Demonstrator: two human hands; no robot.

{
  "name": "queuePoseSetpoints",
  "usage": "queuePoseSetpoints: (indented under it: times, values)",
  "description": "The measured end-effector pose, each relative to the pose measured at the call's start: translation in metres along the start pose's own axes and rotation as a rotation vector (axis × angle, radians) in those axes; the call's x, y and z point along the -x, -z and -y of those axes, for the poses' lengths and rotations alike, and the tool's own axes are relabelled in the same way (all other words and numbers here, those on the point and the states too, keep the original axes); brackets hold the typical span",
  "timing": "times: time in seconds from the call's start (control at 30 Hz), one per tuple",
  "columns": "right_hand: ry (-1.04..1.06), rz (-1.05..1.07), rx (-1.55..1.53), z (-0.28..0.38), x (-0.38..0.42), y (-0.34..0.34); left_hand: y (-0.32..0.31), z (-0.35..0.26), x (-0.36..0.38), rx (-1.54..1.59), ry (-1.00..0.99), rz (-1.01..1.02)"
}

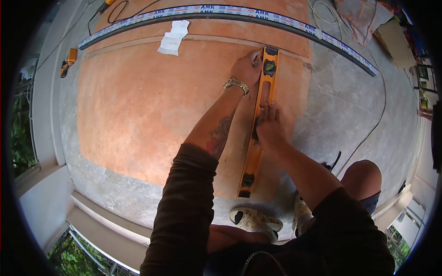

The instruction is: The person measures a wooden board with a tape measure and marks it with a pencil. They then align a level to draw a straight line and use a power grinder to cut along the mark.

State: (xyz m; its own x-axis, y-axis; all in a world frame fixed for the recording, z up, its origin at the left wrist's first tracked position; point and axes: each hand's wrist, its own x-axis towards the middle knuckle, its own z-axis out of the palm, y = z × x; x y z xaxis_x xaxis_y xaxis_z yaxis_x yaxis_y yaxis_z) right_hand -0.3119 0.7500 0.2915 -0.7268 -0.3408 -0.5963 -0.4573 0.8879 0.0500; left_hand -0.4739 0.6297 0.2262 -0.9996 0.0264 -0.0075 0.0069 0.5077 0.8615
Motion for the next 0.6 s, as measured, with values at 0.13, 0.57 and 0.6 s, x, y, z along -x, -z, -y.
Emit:
queuePoseSetpoints:
  times: [0.13, 0.57, 0.6]
  values:
    - [-0.007, 0.011, 0.044, 0.002, -0.003, -0.003, 0.006, -0.006, 0.0, -0.075, -0.022, 0.003]
    - [0.048, 0.013, 0.155, 0.006, 0.004, -0.002, 0.08, -0.014, 0.221, -0.102, -0.003, 0.293]
    - [0.026, -0.022, 0.16, 0.006, 0.005, -0.003, 0.087, -0.017, 0.246, -0.116, 0.002, 0.368]
